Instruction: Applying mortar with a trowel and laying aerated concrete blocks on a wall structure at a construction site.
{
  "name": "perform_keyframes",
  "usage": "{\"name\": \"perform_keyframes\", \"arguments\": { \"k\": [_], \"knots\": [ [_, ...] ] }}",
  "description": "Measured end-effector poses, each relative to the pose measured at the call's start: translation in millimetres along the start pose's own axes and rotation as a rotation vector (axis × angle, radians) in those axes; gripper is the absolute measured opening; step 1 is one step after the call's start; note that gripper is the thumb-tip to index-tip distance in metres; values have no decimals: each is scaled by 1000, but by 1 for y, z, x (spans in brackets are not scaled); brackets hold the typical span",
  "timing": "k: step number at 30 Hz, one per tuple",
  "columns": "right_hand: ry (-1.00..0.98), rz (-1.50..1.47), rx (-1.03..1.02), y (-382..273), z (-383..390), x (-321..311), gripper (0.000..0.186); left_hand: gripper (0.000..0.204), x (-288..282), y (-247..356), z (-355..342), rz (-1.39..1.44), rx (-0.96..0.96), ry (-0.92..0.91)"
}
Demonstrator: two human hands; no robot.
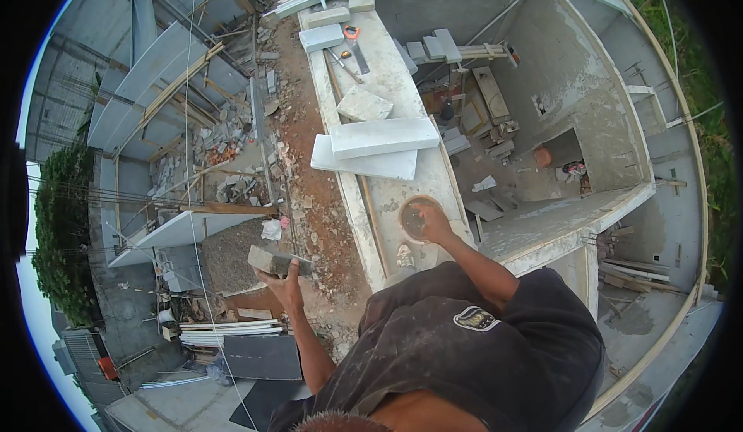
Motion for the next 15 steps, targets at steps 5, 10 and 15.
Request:
{"name": "perform_keyframes", "arguments": {
  "k": [5, 10, 15],
  "knots": [
    [2, 568, 664, 172, 117, -108, 40, 97, -22, -67, 18, -141, -84, 181],
    [-96, 531, 1073, 199, 196, -162, 41, 99, -4, -116, 56, -454, -237, 207],
    [-212, 393, 1078, 236, 174, -161, 56, 96, 55, -113, 46, -561, -234, 99]
  ]
}}
Point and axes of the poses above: each hand's wrist, its own z-axis away from the middle knuckle, its own x-axis out of the palm, y = z × x, the point moved 3 cm from there along -z, towards the middle knuckle, and after that the axes turned 2 degrees about -y, right-handed, at the moved point
